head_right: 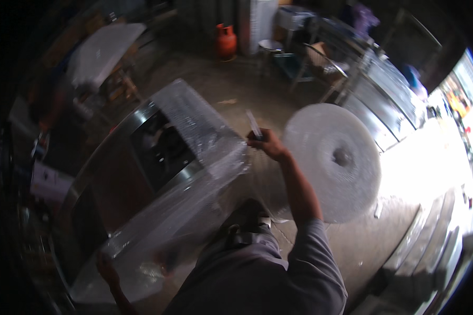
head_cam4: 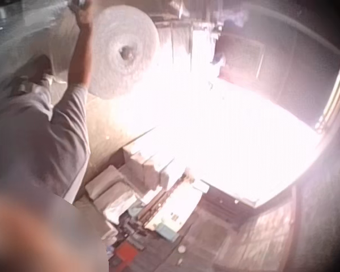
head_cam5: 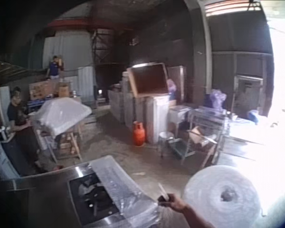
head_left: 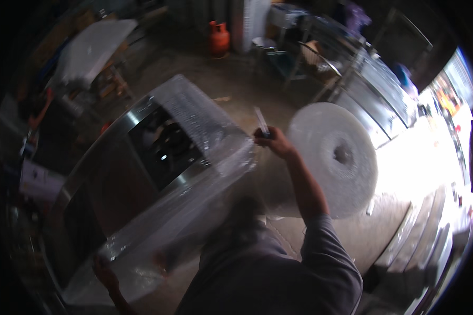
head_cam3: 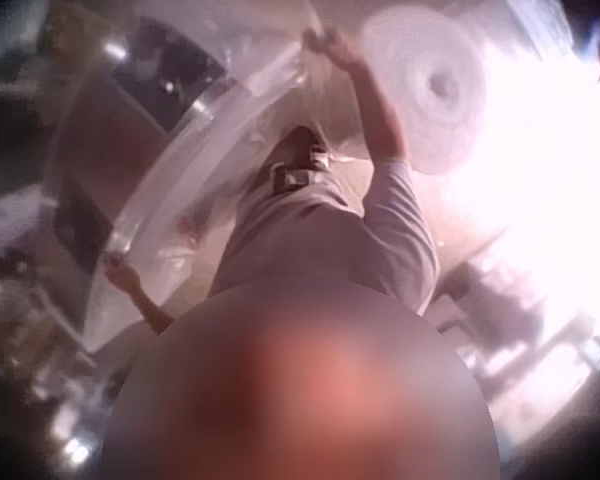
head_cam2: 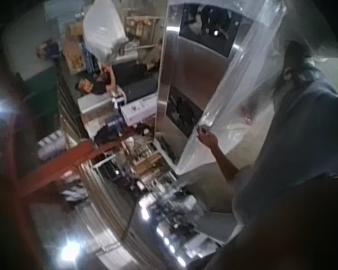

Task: The person wraps a large stainless steel appliance with bubble wrap, cuts the material to size, folds and smooths the wrap around the item, and secures it with tape. The person handles the bubble wrap, a cutting tool, and tape while working in a workshop.

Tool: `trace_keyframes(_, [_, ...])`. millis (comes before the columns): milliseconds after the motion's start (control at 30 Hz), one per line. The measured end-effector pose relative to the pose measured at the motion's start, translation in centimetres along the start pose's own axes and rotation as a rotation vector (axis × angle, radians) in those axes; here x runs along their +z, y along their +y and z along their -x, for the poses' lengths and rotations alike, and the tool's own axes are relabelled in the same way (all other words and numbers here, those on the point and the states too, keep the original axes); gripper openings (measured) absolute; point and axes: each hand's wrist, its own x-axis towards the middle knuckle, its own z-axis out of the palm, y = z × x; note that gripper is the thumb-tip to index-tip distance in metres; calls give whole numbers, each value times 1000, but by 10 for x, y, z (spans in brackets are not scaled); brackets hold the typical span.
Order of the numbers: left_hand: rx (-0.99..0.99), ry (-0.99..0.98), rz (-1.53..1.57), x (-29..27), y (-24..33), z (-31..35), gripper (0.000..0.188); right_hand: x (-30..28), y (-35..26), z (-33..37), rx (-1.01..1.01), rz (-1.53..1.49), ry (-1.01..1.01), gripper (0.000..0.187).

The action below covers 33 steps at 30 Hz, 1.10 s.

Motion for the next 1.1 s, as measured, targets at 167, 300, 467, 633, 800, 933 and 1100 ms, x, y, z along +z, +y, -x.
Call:
trace_keyframes(167, [64,85,58,-4,15,-11,40,8,-15,6,-2,59,81,23])
trace_keyframes(300, [98,119,-79,-11,20,-11,36,25,-24,27,-85,174,191,20])
trace_keyframes(467, [101,206,26,-17,32,-6,28,49,-34,78,-55,251,357,20])
trace_keyframes(633, [221,366,19,-32,33,5,12,83,-35,179,-127,119,369,22])
trace_keyframes(800, [425,545,-103,-63,-1,58,28,109,-12,298,-66,324,388,41])
trace_keyframes(933, [486,595,-111,-81,-32,122,26,127,20,377,21,371,547,46])
trace_keyframes(1100, [490,551,-70,-99,-61,199,22,149,43,450,24,421,673,45])
